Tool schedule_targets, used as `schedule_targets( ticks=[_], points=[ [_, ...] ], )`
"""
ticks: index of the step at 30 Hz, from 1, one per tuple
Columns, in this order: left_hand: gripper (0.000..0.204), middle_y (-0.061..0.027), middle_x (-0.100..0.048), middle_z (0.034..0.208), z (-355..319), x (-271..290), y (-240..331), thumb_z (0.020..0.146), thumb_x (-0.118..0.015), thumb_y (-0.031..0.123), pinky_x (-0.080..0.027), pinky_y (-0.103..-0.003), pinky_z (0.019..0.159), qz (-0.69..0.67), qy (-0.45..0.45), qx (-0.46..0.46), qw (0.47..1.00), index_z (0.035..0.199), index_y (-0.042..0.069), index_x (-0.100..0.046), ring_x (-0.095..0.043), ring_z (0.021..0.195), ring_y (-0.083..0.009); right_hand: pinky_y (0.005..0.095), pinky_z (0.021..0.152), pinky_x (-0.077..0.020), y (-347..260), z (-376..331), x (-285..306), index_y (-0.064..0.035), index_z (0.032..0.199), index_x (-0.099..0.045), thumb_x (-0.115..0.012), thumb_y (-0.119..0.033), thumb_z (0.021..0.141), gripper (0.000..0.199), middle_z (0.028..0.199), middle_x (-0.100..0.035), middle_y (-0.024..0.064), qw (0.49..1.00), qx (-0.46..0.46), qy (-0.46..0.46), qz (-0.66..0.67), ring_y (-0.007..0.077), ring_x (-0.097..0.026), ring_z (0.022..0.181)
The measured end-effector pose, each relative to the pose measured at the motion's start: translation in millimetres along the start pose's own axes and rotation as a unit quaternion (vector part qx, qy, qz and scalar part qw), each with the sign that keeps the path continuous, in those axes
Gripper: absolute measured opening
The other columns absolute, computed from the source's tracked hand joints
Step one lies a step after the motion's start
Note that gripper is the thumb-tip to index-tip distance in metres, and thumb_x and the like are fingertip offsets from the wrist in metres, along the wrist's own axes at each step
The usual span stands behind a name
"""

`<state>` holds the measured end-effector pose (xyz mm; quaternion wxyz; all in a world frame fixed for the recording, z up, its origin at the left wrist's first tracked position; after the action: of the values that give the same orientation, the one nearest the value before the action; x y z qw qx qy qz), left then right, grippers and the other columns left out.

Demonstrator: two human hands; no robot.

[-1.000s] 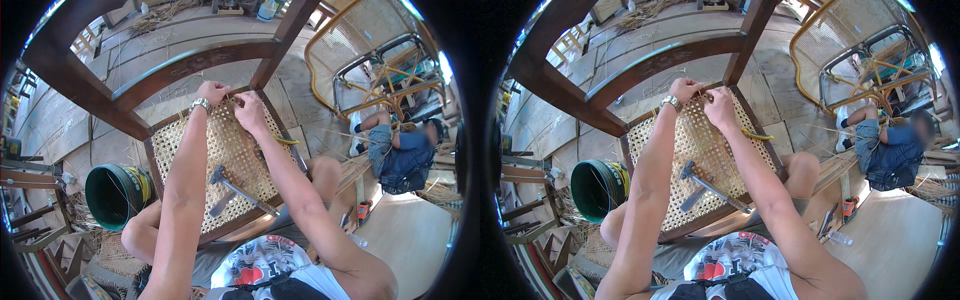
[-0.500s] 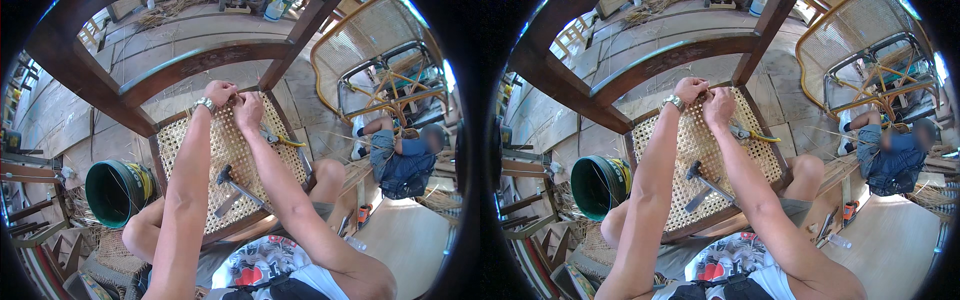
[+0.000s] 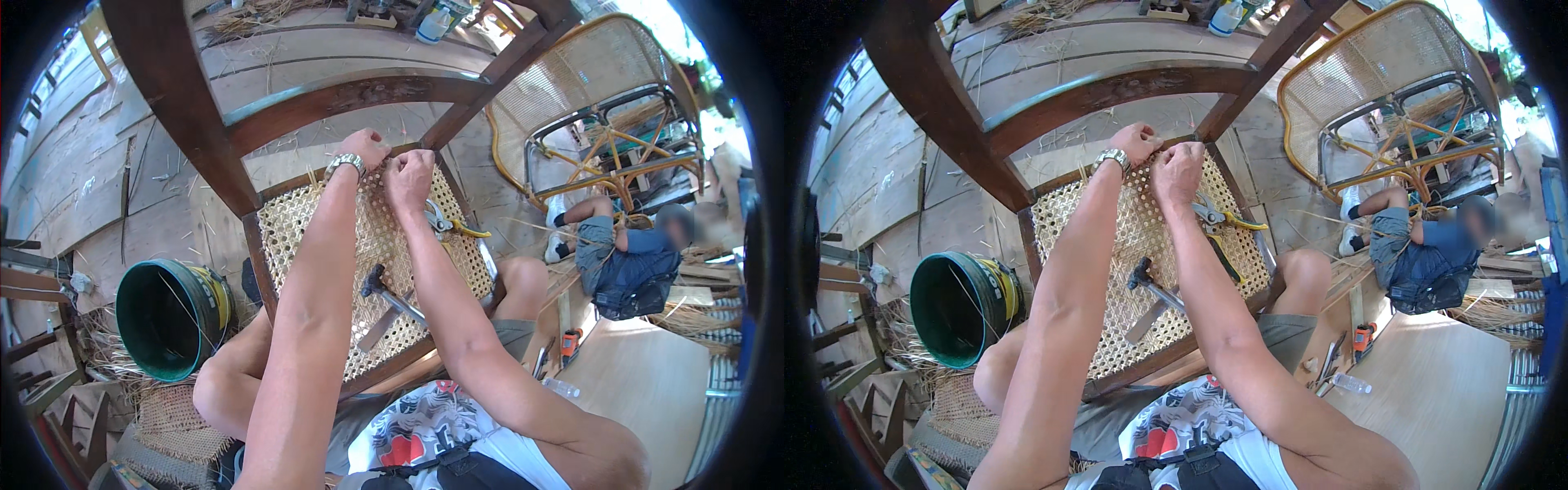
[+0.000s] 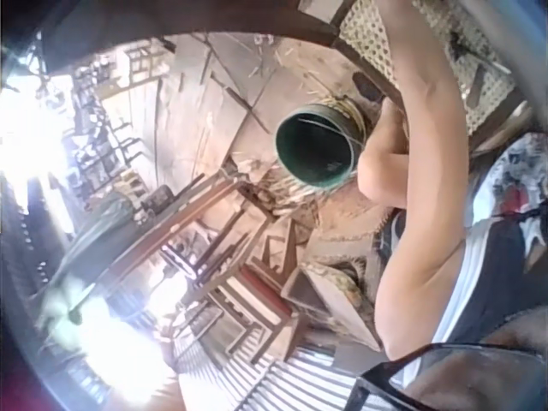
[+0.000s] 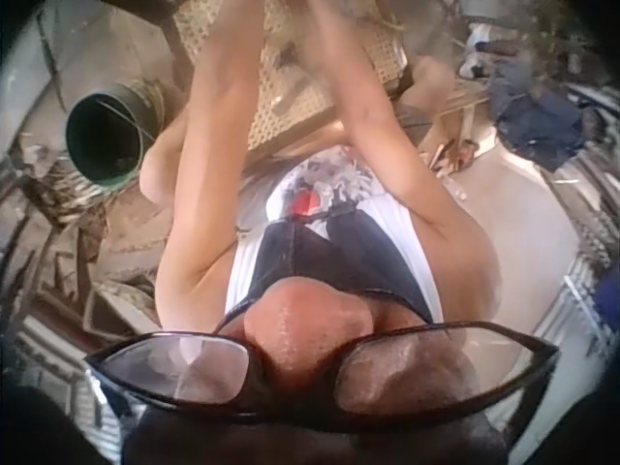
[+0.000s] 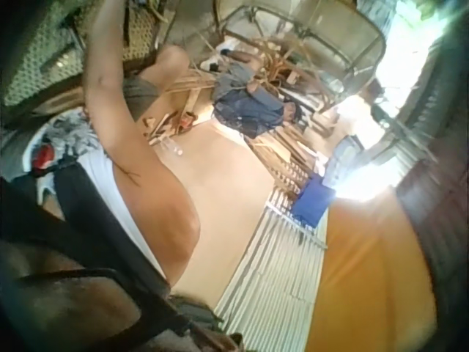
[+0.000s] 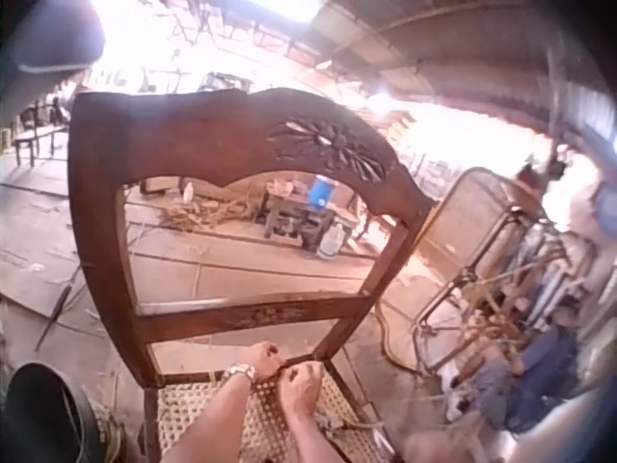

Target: Repairing and re-weaving the seat of a wooden chair using various tools and weaving material.

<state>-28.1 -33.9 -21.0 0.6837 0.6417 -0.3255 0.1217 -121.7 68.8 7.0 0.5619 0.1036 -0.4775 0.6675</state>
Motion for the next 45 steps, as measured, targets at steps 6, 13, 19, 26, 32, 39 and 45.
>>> schedule_targets(
  ticks=[6, 13, 19, 26, 32, 39, 45],
  points=[
    [0.043, -0.0146, -0.071, 0.118, -11.5, 9.6, 15.1, 0.090, -0.063, 0.045, -0.050, -0.043, 0.097, 0.032, -0.066, 0.065, 0.995, 0.114, 0.011, -0.073, -0.066, 0.112, -0.0320, 0.0446, 0.087, -0.0490, -1.9, 6.3, 6.6, 0.0028, 0.075, -0.065, -0.063, -0.005, 0.080, 0.010, 0.091, -0.060, 0.0227, 0.998, 0.012, -0.050, -0.041, 0.0377, -0.060, 0.093],
    [0.043, -0.0136, -0.070, 0.120, -18.1, 19.8, 23.8, 0.090, -0.062, 0.047, -0.049, -0.045, 0.100, 0.034, -0.083, 0.089, 0.992, 0.116, 0.015, -0.074, -0.065, 0.114, -0.0315, 0.0460, 0.089, -0.0499, -10.6, 11.3, 4.9, 0.0046, 0.077, -0.066, -0.062, -0.006, 0.079, 0.012, 0.093, -0.062, 0.0245, 0.995, -0.045, -0.056, -0.068, 0.0407, -0.061, 0.094],
    [0.042, -0.0135, -0.071, 0.118, -14.4, 18.2, 16.4, 0.090, -0.063, 0.046, -0.049, -0.045, 0.099, 0.029, -0.075, 0.091, 0.993, 0.116, 0.016, -0.074, -0.066, 0.113, -0.0319, 0.0450, 0.087, -0.0525, -9.6, 22.0, -2.1, 0.0063, 0.077, -0.070, -0.066, -0.013, 0.076, 0.020, 0.088, -0.066, 0.0275, 0.986, -0.028, -0.094, -0.137, 0.0421, -0.065, 0.089],
    [0.042, -0.0160, -0.070, 0.120, -12.5, 18.6, 6.0, 0.087, -0.066, 0.046, -0.051, -0.045, 0.098, 0.007, -0.088, 0.093, 0.992, 0.112, 0.012, -0.075, -0.065, 0.114, -0.0353, 0.0400, 0.073, -0.0542, -4.0, 46.7, -4.5, 0.0060, 0.075, -0.073, -0.073, -0.028, 0.082, 0.035, 0.075, -0.071, 0.0218, 0.958, -0.076, -0.248, -0.124, 0.0356, -0.071, 0.076],
    [0.044, -0.0152, -0.069, 0.122, -16.6, 18.9, 21.4, 0.089, -0.065, 0.048, -0.051, -0.045, 0.098, 0.016, -0.083, 0.086, 0.993, 0.113, 0.013, -0.075, -0.065, 0.115, -0.0348, 0.0362, 0.069, -0.0517, 24.5, 46.8, -3.1, 0.0057, 0.083, -0.074, -0.081, -0.026, 0.073, 0.034, 0.081, -0.073, 0.0136, 0.942, -0.263, -0.208, 0.008, 0.0210, -0.068, 0.074],
    [0.042, -0.0125, -0.073, 0.114, -15.0, 14.8, 19.0, 0.090, -0.061, 0.050, -0.050, -0.044, 0.096, 0.040, -0.067, 0.085, 0.993, 0.111, 0.016, -0.075, -0.067, 0.111, -0.0323, 0.0348, 0.066, -0.0514, 20.7, 56.8, -9.1, 0.0069, 0.081, -0.073, -0.081, -0.025, 0.065, 0.036, 0.083, -0.072, 0.0125, 0.931, -0.312, -0.190, -0.014, 0.0198, -0.067, 0.075],
    [0.044, -0.0148, -0.070, 0.119, -12.2, 14.4, 16.9, 0.090, -0.062, 0.049, -0.050, -0.044, 0.099, 0.037, -0.071, 0.099, 0.992, 0.113, 0.014, -0.075, -0.065, 0.115, -0.0338, 0.0333, 0.069, -0.0523, 14.6, 44.6, -0.3, -0.0002, 0.097, -0.074, -0.073, -0.018, 0.081, 0.023, 0.091, -0.073, 0.0120, 0.941, -0.243, -0.226, 0.071, 0.0192, -0.067, 0.079]
  ],
)
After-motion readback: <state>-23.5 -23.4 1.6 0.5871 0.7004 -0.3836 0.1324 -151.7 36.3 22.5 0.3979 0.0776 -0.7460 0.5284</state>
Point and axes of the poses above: each hand's wrist, its own z-axis towards the middle knuckle, its own x-axis out of the back of the hand, y = z × x, the point moved 1 cm from there along z, towards the middle knuckle
